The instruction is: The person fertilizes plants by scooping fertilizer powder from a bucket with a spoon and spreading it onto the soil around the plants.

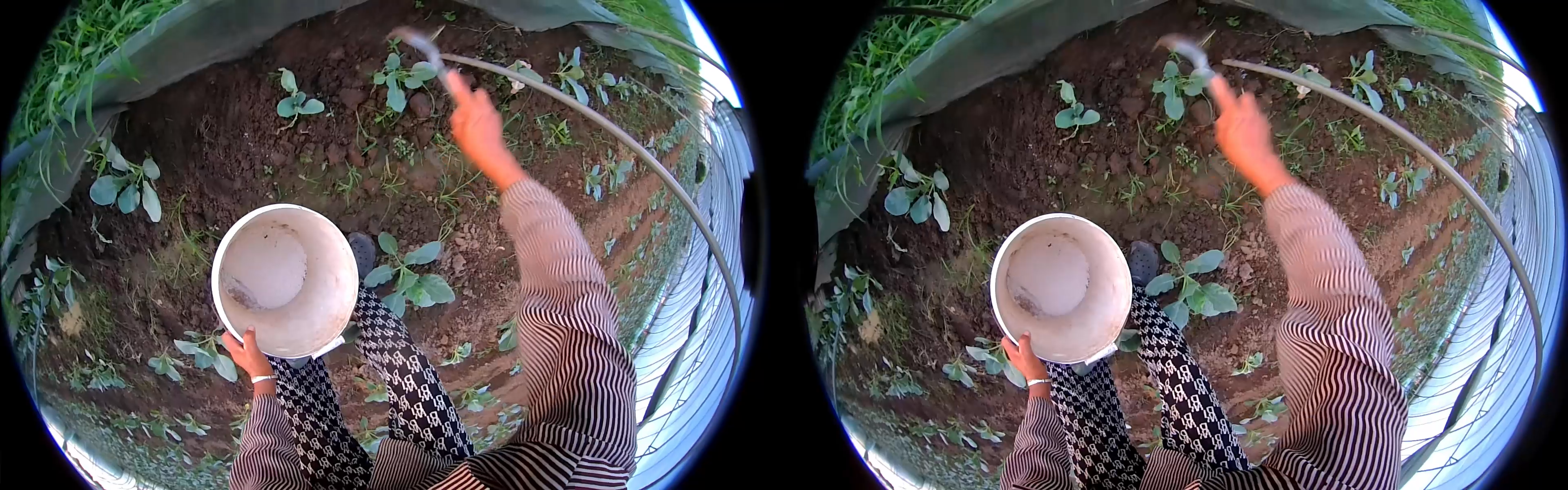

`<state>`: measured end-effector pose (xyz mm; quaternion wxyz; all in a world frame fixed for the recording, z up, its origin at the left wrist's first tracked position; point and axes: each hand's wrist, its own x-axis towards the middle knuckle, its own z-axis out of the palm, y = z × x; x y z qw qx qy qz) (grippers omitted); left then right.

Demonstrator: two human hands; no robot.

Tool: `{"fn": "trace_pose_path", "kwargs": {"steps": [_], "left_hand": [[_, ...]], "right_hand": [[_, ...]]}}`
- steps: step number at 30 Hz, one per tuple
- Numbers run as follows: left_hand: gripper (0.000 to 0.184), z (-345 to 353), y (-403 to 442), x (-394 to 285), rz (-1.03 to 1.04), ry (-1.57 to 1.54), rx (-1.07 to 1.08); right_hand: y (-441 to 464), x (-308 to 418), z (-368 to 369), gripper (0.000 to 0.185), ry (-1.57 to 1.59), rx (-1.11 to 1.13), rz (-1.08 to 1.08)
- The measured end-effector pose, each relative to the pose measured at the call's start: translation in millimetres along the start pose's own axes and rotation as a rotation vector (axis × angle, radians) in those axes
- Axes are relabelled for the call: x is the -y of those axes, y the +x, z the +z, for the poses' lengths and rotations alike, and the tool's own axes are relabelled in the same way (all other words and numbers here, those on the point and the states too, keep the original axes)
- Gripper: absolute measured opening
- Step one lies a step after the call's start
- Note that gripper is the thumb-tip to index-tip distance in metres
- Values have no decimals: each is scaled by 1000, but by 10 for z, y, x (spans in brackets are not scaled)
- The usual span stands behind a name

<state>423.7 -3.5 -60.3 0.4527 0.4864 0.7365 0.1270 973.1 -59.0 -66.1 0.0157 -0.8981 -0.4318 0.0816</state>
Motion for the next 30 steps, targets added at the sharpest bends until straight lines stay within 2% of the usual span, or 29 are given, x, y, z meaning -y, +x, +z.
{"fn": "trace_pose_path", "kwargs": {"steps": [2, 4, 6, 7, 10, 11, 12, 14, 17, 18, 20, 21, 22, 24, 26, 28, 30], "left_hand": [[30, 12, -32, 9, 2, 1, -8], [30, 46, -86, 80, 13, -7, -15], [30, 13, -75, 98, 31, 6, -17], [30, 20, -106, 88, 31, 8, -8], [30, 54, -176, 45, 36, 26, 2], [31, 59, -168, 71, 31, 35, 6], [31, 80, -152, 119, 28, 44, 5], [33, 73, -130, 82, 20, 26, 21], [33, 99, -173, 19, 12, 0, 43], [34, 86, -147, 90, 31, -5, 70], [34, 53, -65, 190, 42, 46, 110], [34, 58, 27, 291, 64, 67, 106], [34, 23, 126, 352, 83, 104, 112], [33, -22, 295, 231, -95, -118, 253], [27, -116, 456, 228, -180, -124, 290], [21, -234, 368, -53, -226, -148, 321], [19, -492, 437, -215, -227, -175, 423]], "right_hand": [[301, -445, -173, 60, -124, -97, 5], [541, -867, -230, 58, -459, 116, 64], [692, -931, -404, 49, -726, 300, -94], [686, -907, -423, 44, -635, 214, -20], [543, -846, -502, 37, -472, -64, -90], [552, -994, -407, 38, -511, 26, -101], [632, -1021, -371, 45, -705, 295, -46], [579, -975, -343, 49, -587, 308, 64], [31, -624, -521, 48, -218, -89, -29], [-94, -469, -643, 50, 152, 79, 211], [-550, -245, -698, 48, 622, 66, 369], [-825, -145, -766, 47, 890, 176, 568], [-1150, -18, -809, 48, 1137, 163, 648], [-1967, 77, -884, 47, 1325, 104, 681], [-2923, 219, -1204, 48, 1408, 112, 789], [-4028, 401, -1557, 46, 1246, 63, 1006], [-5247, 526, -1741, 39, 1238, -19, 1218]]}}
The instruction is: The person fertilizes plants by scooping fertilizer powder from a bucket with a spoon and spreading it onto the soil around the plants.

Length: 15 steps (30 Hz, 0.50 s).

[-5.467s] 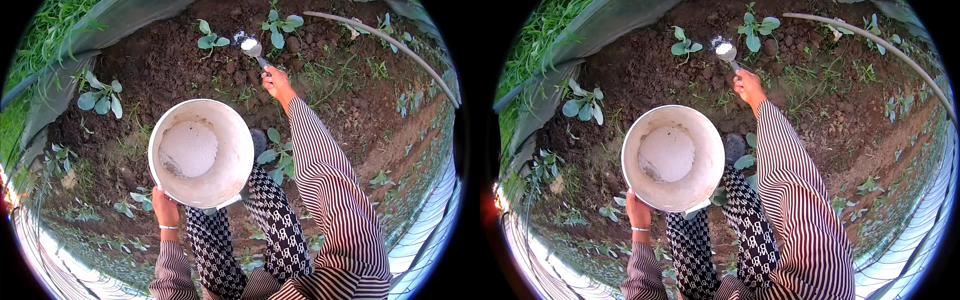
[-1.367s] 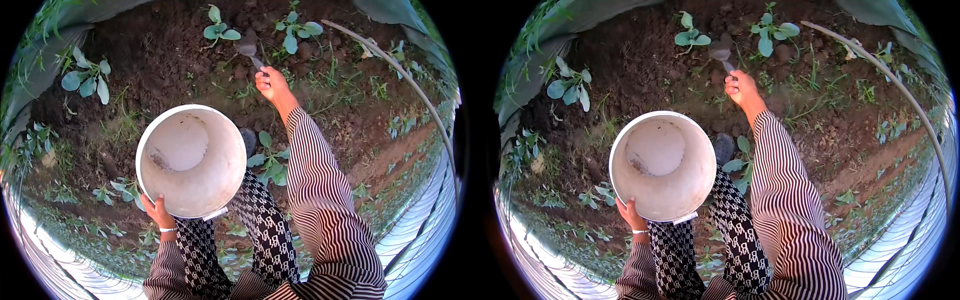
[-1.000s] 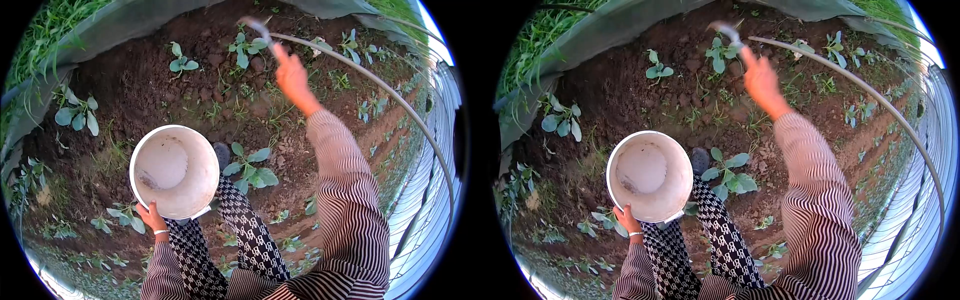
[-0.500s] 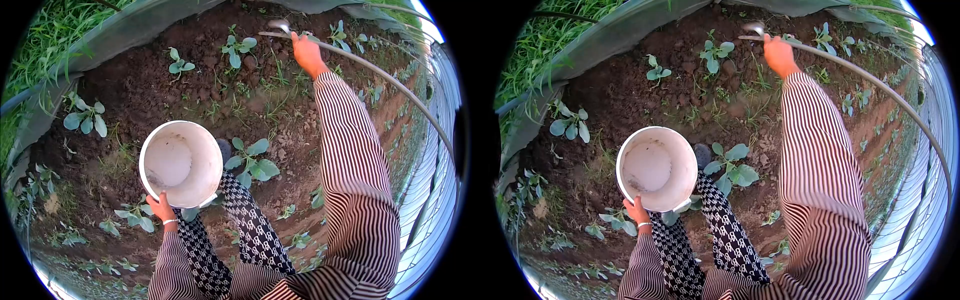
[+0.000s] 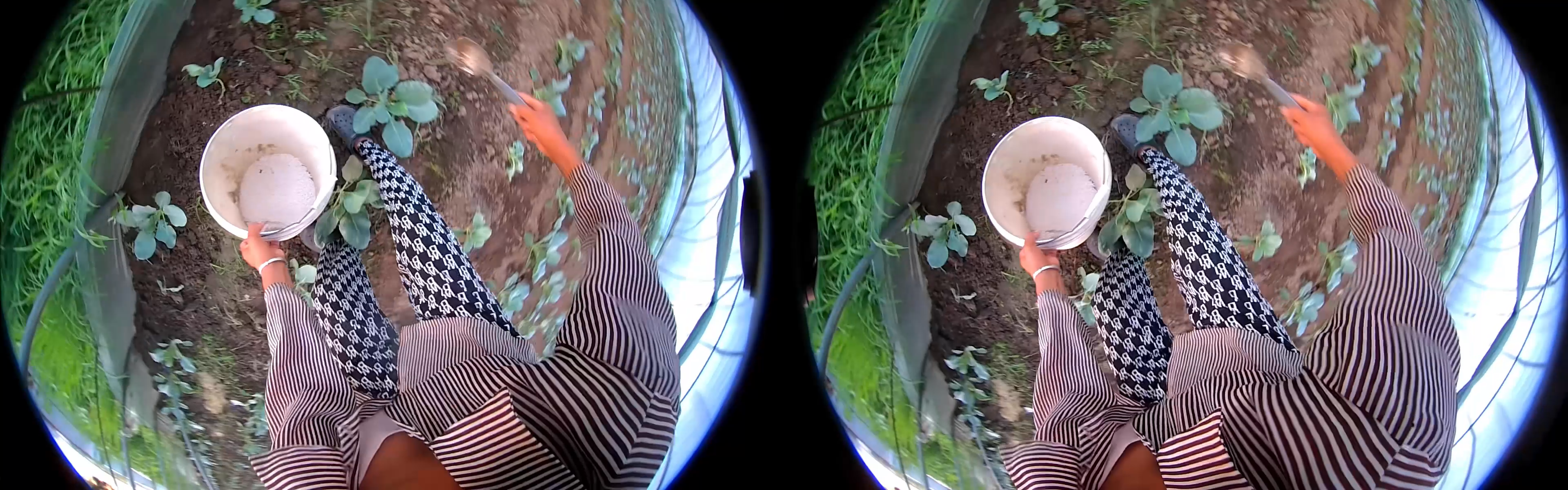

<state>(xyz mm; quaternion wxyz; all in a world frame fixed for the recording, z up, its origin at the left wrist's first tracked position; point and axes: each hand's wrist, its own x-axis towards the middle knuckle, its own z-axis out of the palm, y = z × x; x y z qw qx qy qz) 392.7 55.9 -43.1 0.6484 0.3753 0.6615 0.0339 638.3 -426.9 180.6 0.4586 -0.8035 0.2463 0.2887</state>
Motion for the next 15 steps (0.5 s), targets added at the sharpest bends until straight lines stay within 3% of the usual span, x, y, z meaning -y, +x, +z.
{"fn": "trace_pose_path", "kwargs": {"steps": [2, 4, 6, 10, 15], "left_hand": [[25, 50, -156, -283, 43, -71, 50], [32, -39, -160, -425, 28, -3, -27], [38, -85, -368, -573, 47, 29, 50], [30, -156, -775, -782, 140, 119, 67], [32, -13, -1229, -723, 210, 325, -20]], "right_hand": [[-139, -805, -393, 40, 42, -265, 224], [-259, -1684, -595, 26, 197, -442, 294], [-535, -2529, -749, 14, 337, -544, 391], [-1268, -3046, -1069, 11, 645, -694, 565], [-1585, -3891, -1312, 11, 667, -677, 717]]}}
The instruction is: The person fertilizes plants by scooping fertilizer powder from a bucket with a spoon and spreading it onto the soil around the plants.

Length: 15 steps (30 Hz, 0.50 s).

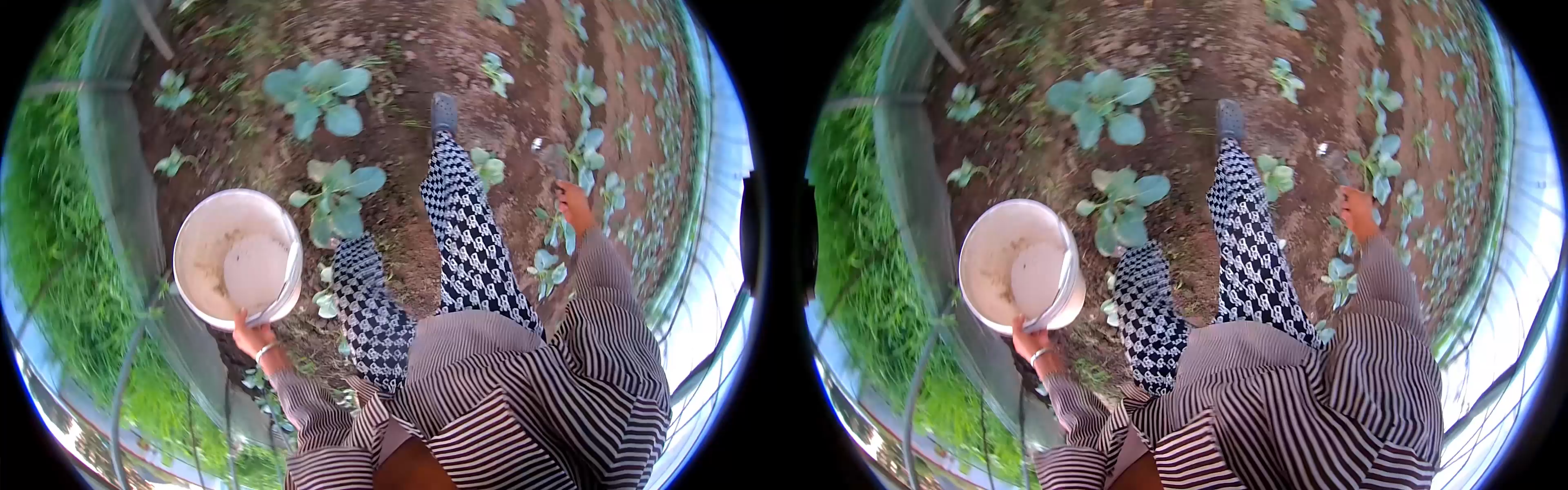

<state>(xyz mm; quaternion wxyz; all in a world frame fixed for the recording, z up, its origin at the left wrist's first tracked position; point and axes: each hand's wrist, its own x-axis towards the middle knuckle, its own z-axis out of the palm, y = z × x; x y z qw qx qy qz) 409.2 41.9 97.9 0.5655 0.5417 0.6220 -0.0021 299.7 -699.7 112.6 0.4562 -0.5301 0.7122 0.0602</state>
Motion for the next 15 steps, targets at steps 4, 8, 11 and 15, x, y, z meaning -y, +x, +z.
{"fn": "trace_pose_path", "kwargs": {"steps": [4, 8, 11, 15], "left_hand": [[34, 348, -682, -263, -6, 29, -6], [30, 1258, -1487, -424, -84, 86, 84], [36, 2047, -1969, -479, -114, 119, 138], [44, 2935, -2676, -451, -60, 195, 168]], "right_hand": [[296, -85, -155, 11, 167, 13, 134], [867, 257, -202, 15, 235, 99, 223], [1258, 475, -469, 16, 295, 183, 283], [1547, 813, -773, 17, 430, 125, 404]]}}
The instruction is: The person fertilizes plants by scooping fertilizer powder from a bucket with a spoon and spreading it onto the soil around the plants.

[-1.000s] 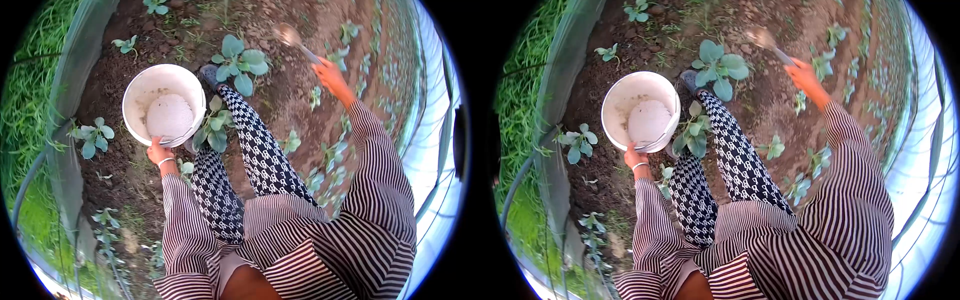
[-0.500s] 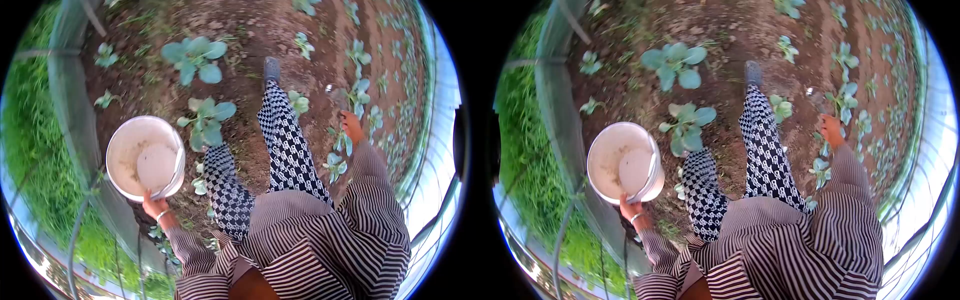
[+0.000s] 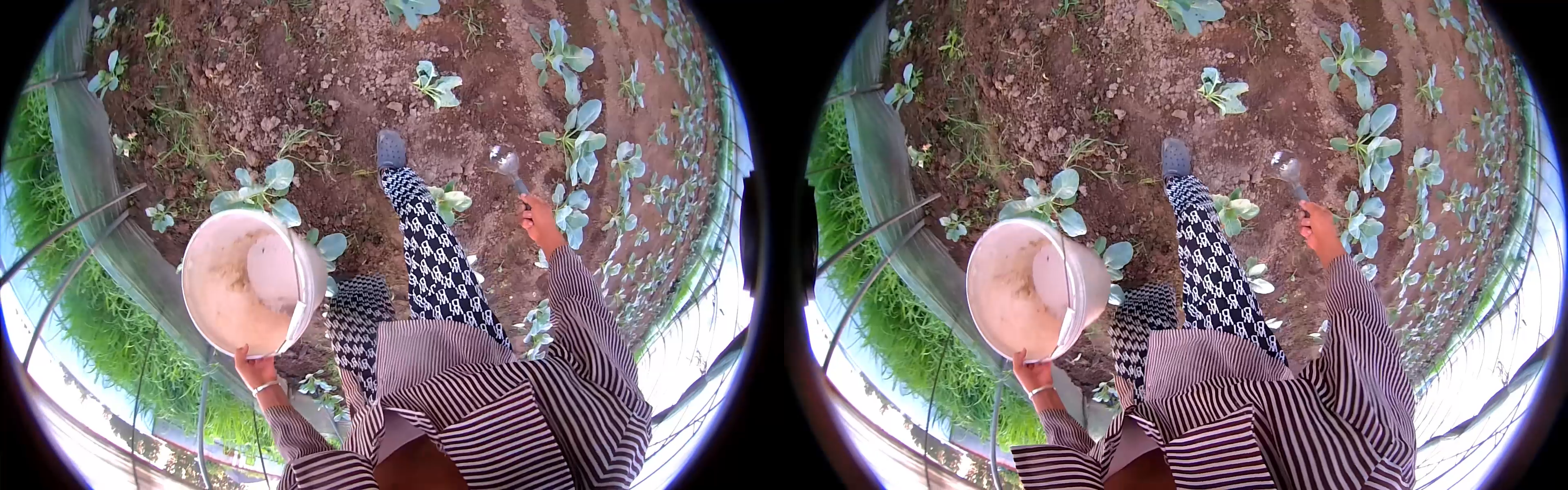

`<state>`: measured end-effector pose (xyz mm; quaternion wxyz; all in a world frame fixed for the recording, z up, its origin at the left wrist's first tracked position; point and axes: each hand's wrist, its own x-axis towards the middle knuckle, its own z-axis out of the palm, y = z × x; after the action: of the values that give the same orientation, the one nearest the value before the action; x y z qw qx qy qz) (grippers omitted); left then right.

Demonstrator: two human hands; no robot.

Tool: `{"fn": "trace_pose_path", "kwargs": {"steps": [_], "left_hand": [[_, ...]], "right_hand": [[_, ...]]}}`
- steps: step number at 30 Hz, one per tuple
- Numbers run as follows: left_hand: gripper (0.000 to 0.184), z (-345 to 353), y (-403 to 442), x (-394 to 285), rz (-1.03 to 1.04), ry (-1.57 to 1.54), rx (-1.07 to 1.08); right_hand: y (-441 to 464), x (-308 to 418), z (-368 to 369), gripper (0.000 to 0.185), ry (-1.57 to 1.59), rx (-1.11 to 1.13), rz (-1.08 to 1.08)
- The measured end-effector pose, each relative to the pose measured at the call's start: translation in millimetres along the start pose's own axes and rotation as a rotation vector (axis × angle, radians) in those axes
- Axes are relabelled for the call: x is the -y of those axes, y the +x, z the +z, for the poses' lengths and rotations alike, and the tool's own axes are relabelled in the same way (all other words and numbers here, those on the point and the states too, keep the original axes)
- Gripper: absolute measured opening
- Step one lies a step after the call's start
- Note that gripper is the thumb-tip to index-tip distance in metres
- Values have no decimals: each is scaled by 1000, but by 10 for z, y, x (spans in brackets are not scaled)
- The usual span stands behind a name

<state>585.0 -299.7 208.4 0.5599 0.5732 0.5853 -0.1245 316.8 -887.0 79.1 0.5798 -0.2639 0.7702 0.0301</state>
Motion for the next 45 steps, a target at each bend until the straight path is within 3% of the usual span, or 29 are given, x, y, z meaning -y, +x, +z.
{"fn": "trace_pose_path", "kwargs": {"steps": [4, 12, 17, 19, 26, 30, 39, 42, 45], "left_hand": [[56, 938, -267, -123, 33, -1, 301], [57, 2594, -492, -555, 168, 97, 478], [45, 3209, -235, -1029, 226, 195, 512], [37, 3493, -153, -1205, 243, 244, 498], [39, 4133, 663, -1701, 122, 279, 366], [34, 4236, 1170, -2032, 60, 280, 253], [22, 4611, 1833, -2720, -4, 274, 253], [11, 4801, 1907, -2768, 14, 287, 170], [14, 5045, 1953, -2798, 36, 187, 175]], "right_hand": [[334, 242, -430, 15, 96, -2, -6], [-347, 562, -510, 20, 281, 70, 61], [-404, 502, -334, 22, 329, 154, 112], [-350, 527, -168, 23, 381, 222, 149], [-353, 766, 857, 19, 537, 255, 214], [-596, 1027, 1679, 15, 480, 179, 281], [-619, 2052, 3256, 14, 363, 97, 89], [-542, 2267, 3305, 19, 249, 230, 67], [-545, 2510, 3430, 21, 118, 99, 102]]}}
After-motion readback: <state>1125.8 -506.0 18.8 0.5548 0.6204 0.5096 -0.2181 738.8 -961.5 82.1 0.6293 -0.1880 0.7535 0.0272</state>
